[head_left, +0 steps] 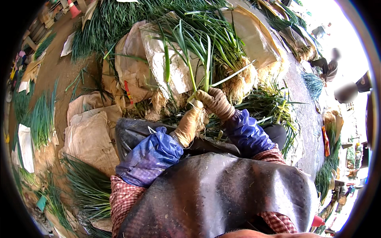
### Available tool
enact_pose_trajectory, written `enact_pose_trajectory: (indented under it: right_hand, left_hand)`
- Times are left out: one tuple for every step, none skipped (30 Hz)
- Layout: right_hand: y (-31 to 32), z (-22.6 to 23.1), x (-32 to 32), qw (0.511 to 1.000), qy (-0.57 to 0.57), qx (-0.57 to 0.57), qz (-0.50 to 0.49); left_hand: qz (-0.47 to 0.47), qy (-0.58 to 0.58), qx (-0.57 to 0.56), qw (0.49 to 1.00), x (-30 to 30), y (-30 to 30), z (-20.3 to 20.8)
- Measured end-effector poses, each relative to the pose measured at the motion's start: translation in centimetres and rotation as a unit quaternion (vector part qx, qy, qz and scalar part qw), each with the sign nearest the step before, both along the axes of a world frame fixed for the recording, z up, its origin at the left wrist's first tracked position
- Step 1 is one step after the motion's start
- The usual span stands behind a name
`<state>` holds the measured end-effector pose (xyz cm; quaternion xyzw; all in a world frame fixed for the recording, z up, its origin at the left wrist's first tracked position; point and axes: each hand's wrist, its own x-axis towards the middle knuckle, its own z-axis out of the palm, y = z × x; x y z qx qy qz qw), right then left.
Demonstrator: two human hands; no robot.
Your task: The person bundles green onions by hand, gathering stalks into a bunch and tying them with a thin strip.
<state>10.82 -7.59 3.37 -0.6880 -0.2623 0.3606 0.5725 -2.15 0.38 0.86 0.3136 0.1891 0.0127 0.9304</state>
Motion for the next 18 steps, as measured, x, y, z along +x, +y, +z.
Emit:
enact_pose_trajectory:
  right_hand:
    - [-0.2,-0.6,0.1,1.000,-0.009,0.020,0.006]
    - [-0.4,-1.3,0.3,0.999,-0.018,0.040,0.012]
    - [-0.6,-1.5,0.5,0.999,-0.017,0.037,0.029]
    - [-1.0,-1.4,0.8,0.998,-0.016,0.034,0.046]
    - [-1.4,-1.2,1.2,0.997,-0.040,0.011,0.063]
    - [-1.6,-0.8,1.2,0.995,-0.074,0.000,0.071]
    - [-1.5,-0.2,1.1,0.988,-0.135,0.007,0.073]
    - [-1.4,0.1,0.9,0.978,-0.195,0.014,0.075]
    - [-1.1,0.0,1.1,0.963,-0.258,0.014,0.079]
    - [-1.0,0.7,0.9,0.958,-0.274,0.019,0.080]
    - [-1.0,0.5,1.3,0.939,-0.329,0.015,0.093]
    - [-0.9,0.2,1.6,0.918,-0.383,0.013,0.105]
    - [-0.9,-0.2,1.3,0.958,-0.275,0.043,0.073]
    - [-0.9,-0.6,0.8,0.983,-0.163,0.073,0.041]
    - [-0.7,-0.6,0.2,0.994,-0.049,0.100,0.008]
    - [-1.3,0.3,0.6,0.997,0.033,0.067,0.017]
    - [-1.5,0.9,0.4,0.997,0.043,0.066,0.021]
    - [-1.6,1.7,0.1,0.996,0.052,0.065,0.025]
  left_hand:
    - [-0.024,-0.014,0.035,0.999,0.1,0.0,-1.2]
    - [-0.048,-0.027,0.070,0.996,0.3,0.1,-2.3]
    - [-0.063,-0.041,0.036,0.997,0.2,0.3,-2.5]
    - [-0.047,-0.036,0.030,0.998,0.2,0.1,-2.6]
    - [-0.030,-0.030,0.025,0.999,0.2,-0.3,-2.7]
    - [-0.017,-0.026,0.019,0.999,0.2,-0.7,-2.4]
    - [-0.042,-0.029,0.005,0.999,0.2,-0.4,-2.8]
    - [-0.039,-0.030,0.009,0.999,0.1,-0.2,-3.0]
    - [-0.035,-0.033,0.013,0.999,0.1,0.0,-3.1]
    - [-0.030,-0.036,0.018,0.999,0.1,0.0,-3.2]
    - [-0.012,-0.037,0.011,0.999,0.2,-0.2,-3.3]
    - [-0.013,-0.037,0.006,0.999,0.2,-0.1,-3.2]
    - [-0.014,-0.037,0.001,0.999,0.2,-0.1,-3.0]
    - [-0.015,-0.038,-0.004,0.999,0.1,-0.1,-2.7]
    - [-0.010,-0.040,-0.005,0.999,0.0,0.1,-2.2]
    - [-0.005,-0.043,-0.006,0.999,0.0,0.3,-1.4]
    - [-0.001,-0.046,-0.007,0.999,0.0,0.5,-1.1]
    - [0.005,-0.060,-0.013,0.998,-0.1,0.4,-1.1]
